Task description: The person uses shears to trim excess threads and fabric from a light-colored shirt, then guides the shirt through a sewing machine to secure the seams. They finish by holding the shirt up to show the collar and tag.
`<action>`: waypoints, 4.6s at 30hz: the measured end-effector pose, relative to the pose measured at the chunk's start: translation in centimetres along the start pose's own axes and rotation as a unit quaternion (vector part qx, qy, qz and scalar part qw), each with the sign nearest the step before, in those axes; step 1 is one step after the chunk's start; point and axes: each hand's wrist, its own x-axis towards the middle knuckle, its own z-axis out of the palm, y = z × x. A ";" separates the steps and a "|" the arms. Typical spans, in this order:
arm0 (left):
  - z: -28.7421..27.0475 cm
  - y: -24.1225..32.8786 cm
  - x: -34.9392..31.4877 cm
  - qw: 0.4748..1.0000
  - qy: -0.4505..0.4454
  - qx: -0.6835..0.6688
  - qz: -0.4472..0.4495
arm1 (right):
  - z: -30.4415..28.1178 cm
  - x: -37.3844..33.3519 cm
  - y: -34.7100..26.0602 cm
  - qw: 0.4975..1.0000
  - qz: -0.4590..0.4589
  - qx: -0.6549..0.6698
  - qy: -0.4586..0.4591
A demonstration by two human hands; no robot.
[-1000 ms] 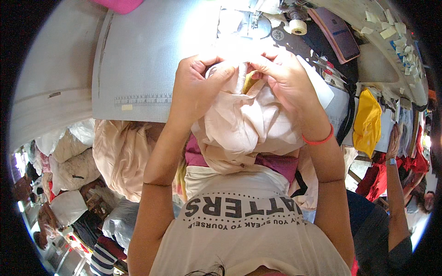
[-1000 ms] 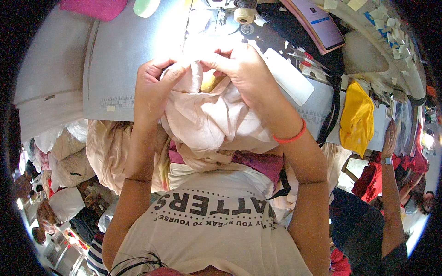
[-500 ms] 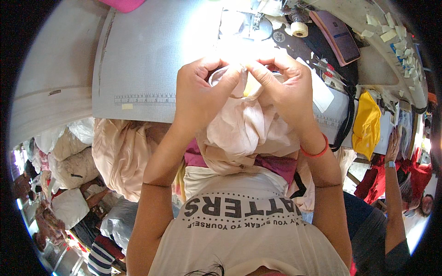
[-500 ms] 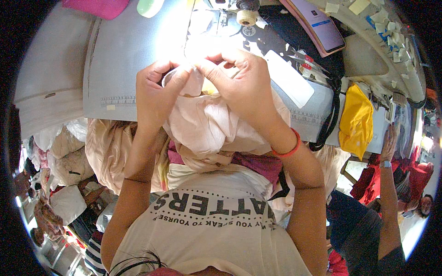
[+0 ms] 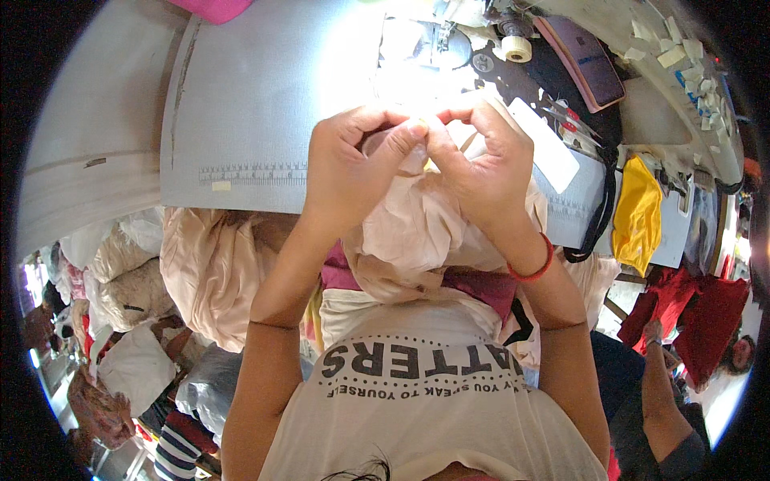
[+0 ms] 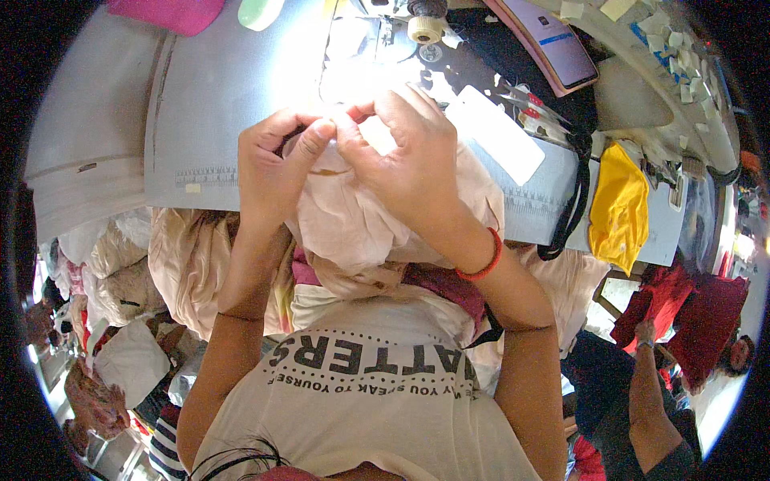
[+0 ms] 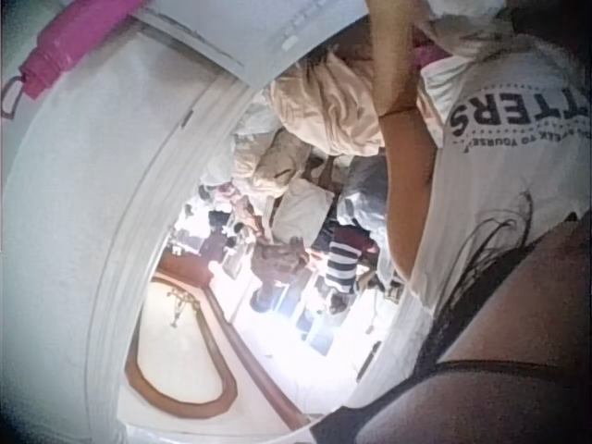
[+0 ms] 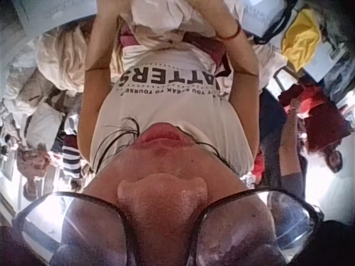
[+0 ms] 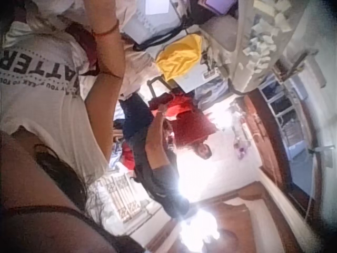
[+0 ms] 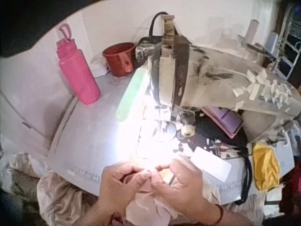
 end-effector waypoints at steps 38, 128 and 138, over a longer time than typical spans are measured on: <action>-8.6 17.2 -5.2 0.836 -0.175 -0.461 0.239 | -9.2 -5.2 -10.9 0.981 -0.041 0.157 -0.108; 1.9 3.4 -1.5 0.849 0.208 0.343 0.344 | -17.7 -3.8 -13.1 0.975 -0.018 -0.012 -0.219; -4.4 -0.3 -6.7 0.851 -0.165 0.311 0.390 | -21.1 -4.3 -6.3 0.957 -0.059 -0.283 0.004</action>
